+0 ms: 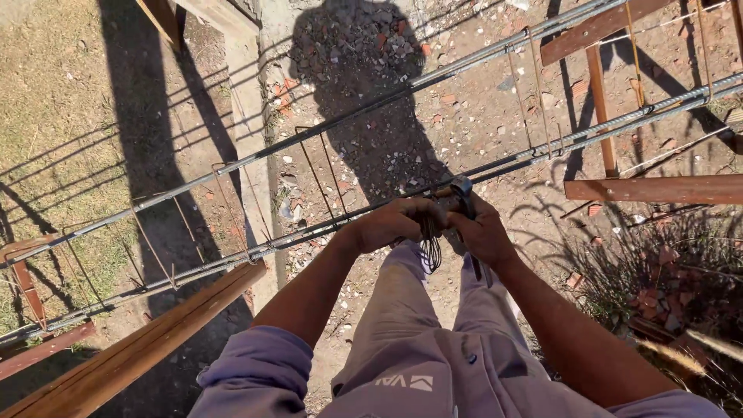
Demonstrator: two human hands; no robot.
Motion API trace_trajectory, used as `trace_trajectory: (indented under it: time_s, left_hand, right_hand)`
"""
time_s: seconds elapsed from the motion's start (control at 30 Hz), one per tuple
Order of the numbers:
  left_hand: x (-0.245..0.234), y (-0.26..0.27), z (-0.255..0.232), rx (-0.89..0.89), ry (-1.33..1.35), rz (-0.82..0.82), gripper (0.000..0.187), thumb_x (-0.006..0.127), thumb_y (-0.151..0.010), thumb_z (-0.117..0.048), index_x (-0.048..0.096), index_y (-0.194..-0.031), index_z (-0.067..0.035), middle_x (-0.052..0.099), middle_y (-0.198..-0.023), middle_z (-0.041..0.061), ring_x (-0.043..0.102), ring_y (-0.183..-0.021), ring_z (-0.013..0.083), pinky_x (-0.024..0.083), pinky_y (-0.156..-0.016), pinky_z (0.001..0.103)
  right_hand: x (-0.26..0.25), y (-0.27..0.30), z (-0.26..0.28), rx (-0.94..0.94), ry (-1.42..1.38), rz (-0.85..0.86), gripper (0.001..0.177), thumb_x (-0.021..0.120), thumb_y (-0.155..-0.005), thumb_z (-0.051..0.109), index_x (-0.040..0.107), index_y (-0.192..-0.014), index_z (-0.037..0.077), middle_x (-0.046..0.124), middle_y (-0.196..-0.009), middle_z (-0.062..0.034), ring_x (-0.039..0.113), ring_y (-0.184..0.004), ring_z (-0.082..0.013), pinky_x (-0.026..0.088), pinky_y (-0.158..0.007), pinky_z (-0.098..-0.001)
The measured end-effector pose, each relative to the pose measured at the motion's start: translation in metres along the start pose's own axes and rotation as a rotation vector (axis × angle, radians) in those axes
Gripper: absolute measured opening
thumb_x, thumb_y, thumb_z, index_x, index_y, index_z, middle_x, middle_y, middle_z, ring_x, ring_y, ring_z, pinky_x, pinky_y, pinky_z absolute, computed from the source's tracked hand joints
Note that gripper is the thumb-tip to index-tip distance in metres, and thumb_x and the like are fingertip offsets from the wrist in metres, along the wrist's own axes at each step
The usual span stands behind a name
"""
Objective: The person uses pliers to twist wire ties around the intersections of a steel rebar grid. They repeatedly wrap the wire and twist it to secure the rebar structure at various points along the framework.
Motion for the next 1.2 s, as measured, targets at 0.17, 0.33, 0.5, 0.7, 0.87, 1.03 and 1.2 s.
trace_trajectory:
  time_s: [0.17, 0.33, 0.5, 0.7, 0.87, 1.03, 1.2]
  left_hand:
    - [-0.016, -0.011, 0.014, 0.114, -0.745, 0.075, 0.041, 0.082, -0.076, -0.024, 0.068, -0.112, -0.010, 0.067, -0.110, 0.019, 0.064, -0.109, 0.0405, 0.049, -0.087, 0.046]
    - [0.009, 0.012, -0.023, 0.299, -1.205, -0.018, 0.030, 0.073, -0.087, -0.033, 0.066, -0.110, -0.016, 0.062, -0.117, 0.014, 0.065, -0.107, 0.0435, 0.055, -0.087, 0.051]
    - [-0.012, -0.005, -0.026, 0.560, -1.406, -0.069, 0.025, 0.073, -0.084, -0.019, 0.067, -0.108, -0.013, 0.063, -0.113, 0.011, 0.067, -0.102, 0.0410, 0.056, -0.082, 0.047]
    - [-0.020, -0.044, -0.059, 0.325, -1.340, -0.235, 0.020, 0.068, -0.086, -0.037, 0.066, -0.088, -0.017, 0.071, -0.085, 0.009, 0.070, -0.093, 0.0359, 0.053, -0.078, 0.047]
    - [-0.040, -0.115, -0.044, 0.581, -1.377, -0.035, 0.035, 0.064, -0.082, -0.050, 0.065, -0.090, -0.015, 0.068, -0.086, 0.010, 0.068, -0.089, 0.0312, 0.053, -0.081, 0.037]
    - [-0.063, -0.179, -0.024, 0.318, -1.301, 0.078, 0.020, 0.060, -0.091, -0.034, 0.066, -0.098, -0.016, 0.065, -0.084, -0.001, 0.064, -0.082, 0.0172, 0.050, -0.087, 0.025]
    - [-0.034, -0.155, -0.050, 0.052, -1.628, 0.106, 0.012, 0.059, -0.093, -0.013, 0.056, -0.104, -0.010, 0.055, -0.085, -0.001, 0.056, -0.075, 0.0135, 0.052, -0.079, 0.027]
  right_hand:
    - [0.002, 0.006, -0.008, -0.032, -0.027, -0.068, 0.004, 0.070, -0.086, 0.009, 0.070, -0.087, 0.006, 0.066, -0.069, -0.0100, 0.062, -0.071, -0.0150, 0.050, -0.068, -0.0333]
    - [0.013, 0.014, -0.003, -0.080, -0.049, -0.075, 0.022, 0.067, -0.089, 0.007, 0.072, -0.110, 0.007, 0.068, -0.076, -0.0065, 0.062, -0.073, -0.0116, 0.050, -0.069, -0.0284]
    - [0.012, 0.015, -0.013, -0.120, -0.018, -0.119, 0.029, 0.070, -0.086, 0.010, 0.073, -0.115, 0.009, 0.066, -0.075, -0.0049, 0.059, -0.071, -0.0092, 0.048, -0.065, -0.0264]
    - [0.011, 0.016, -0.048, -0.147, 0.035, -0.165, 0.020, 0.065, -0.088, 0.013, 0.073, -0.107, 0.009, 0.066, -0.077, -0.0054, 0.058, -0.073, -0.0121, 0.047, -0.067, -0.0316]
    - [0.009, 0.010, -0.048, -0.359, 0.378, -0.160, 0.028, 0.068, -0.086, 0.010, 0.071, -0.113, 0.015, 0.071, -0.096, -0.0104, 0.070, -0.092, -0.0356, 0.053, -0.077, -0.0419]
    - [0.001, 0.010, 0.001, -0.558, 0.767, -0.074, 0.039, 0.067, -0.077, 0.002, 0.068, -0.114, 0.014, 0.070, -0.100, -0.0113, 0.069, -0.093, -0.0387, 0.057, -0.077, -0.0475]
    - [-0.005, -0.017, 0.022, -0.846, 1.239, 0.078, 0.038, 0.070, -0.065, 0.003, 0.065, -0.102, 0.013, 0.066, -0.099, -0.0079, 0.070, -0.094, -0.0330, 0.061, -0.071, -0.0411]
Point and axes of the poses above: each hand's wrist, its own y-axis away from the middle knuckle, its own x-axis out of the palm, z = x × y, the point moved 2 cm from there along -y, towards the middle knuckle
